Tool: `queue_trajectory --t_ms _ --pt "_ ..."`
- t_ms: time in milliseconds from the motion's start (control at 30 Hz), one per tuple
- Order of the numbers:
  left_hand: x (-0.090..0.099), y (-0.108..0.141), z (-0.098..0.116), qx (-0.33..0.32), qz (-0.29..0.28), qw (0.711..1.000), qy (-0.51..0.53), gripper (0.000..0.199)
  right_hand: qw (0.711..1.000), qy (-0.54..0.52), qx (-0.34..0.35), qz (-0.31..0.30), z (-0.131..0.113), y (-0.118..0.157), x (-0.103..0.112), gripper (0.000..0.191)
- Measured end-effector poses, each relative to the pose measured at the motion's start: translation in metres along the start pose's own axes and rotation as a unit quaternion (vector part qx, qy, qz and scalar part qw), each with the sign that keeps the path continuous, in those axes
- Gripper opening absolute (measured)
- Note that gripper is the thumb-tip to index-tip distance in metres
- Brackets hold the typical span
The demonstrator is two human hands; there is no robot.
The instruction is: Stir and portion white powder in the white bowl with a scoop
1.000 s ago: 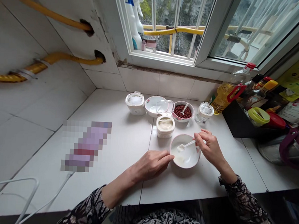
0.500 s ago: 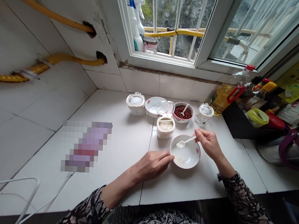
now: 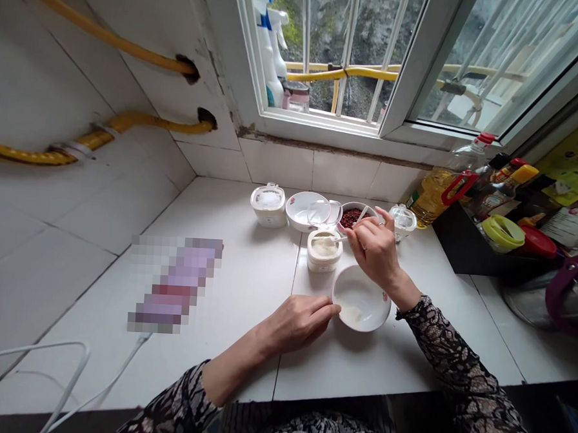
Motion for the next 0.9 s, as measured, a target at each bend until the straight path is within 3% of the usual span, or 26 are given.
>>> queue_trajectory --t_ms 133,400,500,633,767,900 --pt "0.001 -0.002 0.000 -0.004 0.004 1.000 -0.003 0.025 0.999 0.017 0.045 -0.012 -0.001 0.004 0.002 0.032" --pt "0.000 -0.001 0.000 -0.011 0.009 1.000 -0.005 0.023 0.999 -0.035 -0.004 0.040 0.002 0.018 0.025 0.034" --pt "0.000 0.000 0.000 -0.015 0.006 1.000 -0.006 0.023 0.999 -0.030 -0.027 -0.002 0.007 0.032 0.034 0.038" --pt "0.002 -0.001 0.000 -0.010 0.002 1.000 0.000 0.021 0.996 0.037 0.014 -0.081 0.009 0.054 0.039 0.037" --pt "0.002 0.000 0.000 -0.006 -0.006 1.000 0.010 0.020 0.990 0.047 0.039 -0.123 0.002 0.072 0.028 0.036" --pt "0.000 0.002 -0.001 -0.006 -0.003 1.000 0.011 0.020 0.990 -0.019 -0.015 -0.137 -0.002 0.080 0.017 0.037"
Point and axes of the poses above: each hand's wrist, its own y-axis away from the middle knuckle, its own x-axis out of the back of the hand, z = x × y, the point moved 1 cm from there along -y, towards the middle knuckle, and after that the axes turned 2 degrees about -x, right-handed, at the moved point
